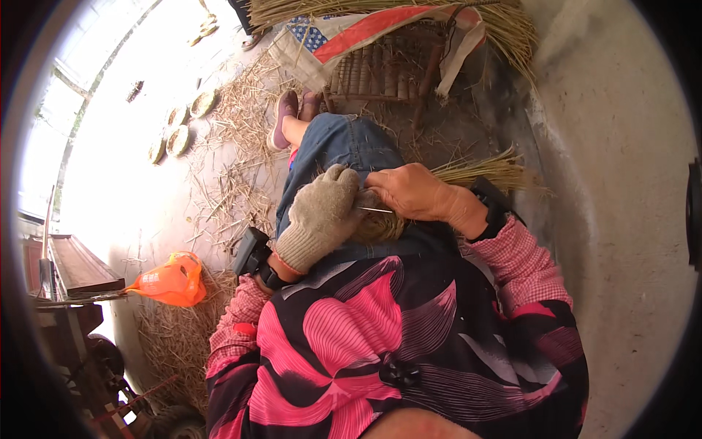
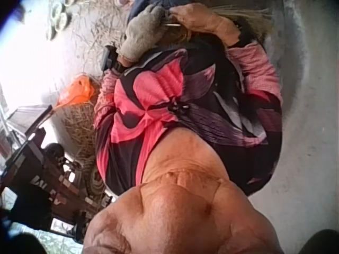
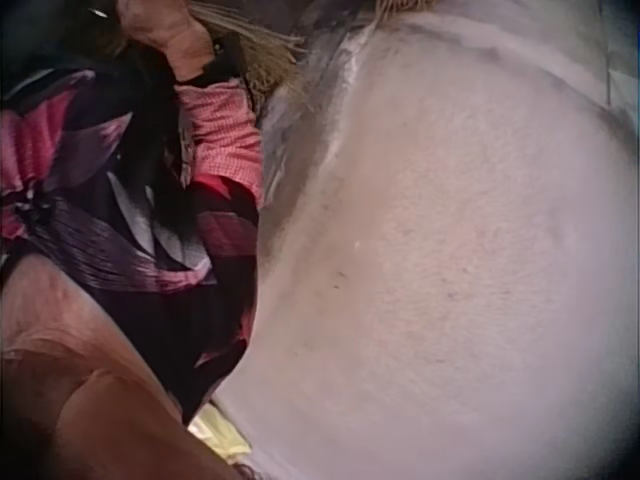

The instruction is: The recorder is weaving straw into a small basket using a metal needle or awl.

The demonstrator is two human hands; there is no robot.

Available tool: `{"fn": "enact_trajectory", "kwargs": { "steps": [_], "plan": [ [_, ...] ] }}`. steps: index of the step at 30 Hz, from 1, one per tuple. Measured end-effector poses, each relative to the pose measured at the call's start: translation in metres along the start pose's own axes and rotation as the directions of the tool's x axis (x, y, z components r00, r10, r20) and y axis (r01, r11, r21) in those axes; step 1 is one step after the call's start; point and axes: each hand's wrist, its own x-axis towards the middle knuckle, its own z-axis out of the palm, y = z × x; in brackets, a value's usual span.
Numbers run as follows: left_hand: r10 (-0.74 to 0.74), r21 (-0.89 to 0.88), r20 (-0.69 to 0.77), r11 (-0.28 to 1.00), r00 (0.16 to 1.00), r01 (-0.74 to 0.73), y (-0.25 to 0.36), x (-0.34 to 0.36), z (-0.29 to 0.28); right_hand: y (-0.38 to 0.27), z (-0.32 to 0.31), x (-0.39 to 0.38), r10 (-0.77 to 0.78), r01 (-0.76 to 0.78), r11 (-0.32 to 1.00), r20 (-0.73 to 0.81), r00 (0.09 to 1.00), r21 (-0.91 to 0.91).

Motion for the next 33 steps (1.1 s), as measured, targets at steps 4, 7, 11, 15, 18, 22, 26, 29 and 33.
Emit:
{"fn": "enact_trajectory", "kwargs": {
  "steps": [4,7,11,15,18,22,26,29,33],
  "plan": [
    [0.033,-0.106,0.091,0.994,0.995,-0.024,-0.013,-0.005,0.001,-0.009,-0.011,-0.003,0.0,0.001,0.998,0.023,1.0,-0.062],
    [-0.048,-0.253,0.094,0.965,0.994,0.071,-0.014,-0.012,0.005,-0.014,-0.007,-0.012,0.022,-0.032,0.979,-0.05,0.998,-0.202],
    [-0.072,-0.297,-0.077,0.954,0.994,0.046,-0.019,-0.025,0.018,-0.026,0.029,-0.016,0.158,-0.208,0.965,-0.283,0.946,-0.158],
    [-0.109,-0.341,-0.197,0.939,0.974,0.037,-0.022,-0.031,0.022,-0.023,0.047,-0.009,0.193,-0.18,0.981,-0.411,0.891,0.07],
    [-0.058,-0.381,-0.234,0.924,0.971,-0.037,-0.031,-0.031,0.019,-0.029,0.04,-0.005,0.147,-0.162,0.987,-0.423,0.894,0.0],
    [-0.349,-0.874,-0.015,0.46,0.937,0.157,-0.036,-0.026,-0.02,-0.021,0.033,-0.002,0.139,-0.199,0.974,-0.404,0.904,-0.11],
    [-0.559,-0.617,-0.175,0.704,0.81,0.352,-0.083,-0.003,-0.028,-0.02,0.029,0.002,0.072,-0.14,0.978,-0.382,0.921,-0.153],
    [-0.448,-0.415,-0.435,0.87,0.782,0.267,-0.134,0.011,-0.019,-0.023,0.027,0.004,0.01,-0.074,0.983,-0.356,0.934,-0.166],
    [-0.396,-0.173,-0.584,0.914,0.708,0.368,-0.167,0.022,-0.014,-0.027,0.027,0.005,-0.037,-0.027,0.988,-0.397,0.917,-0.154]
  ]
}}
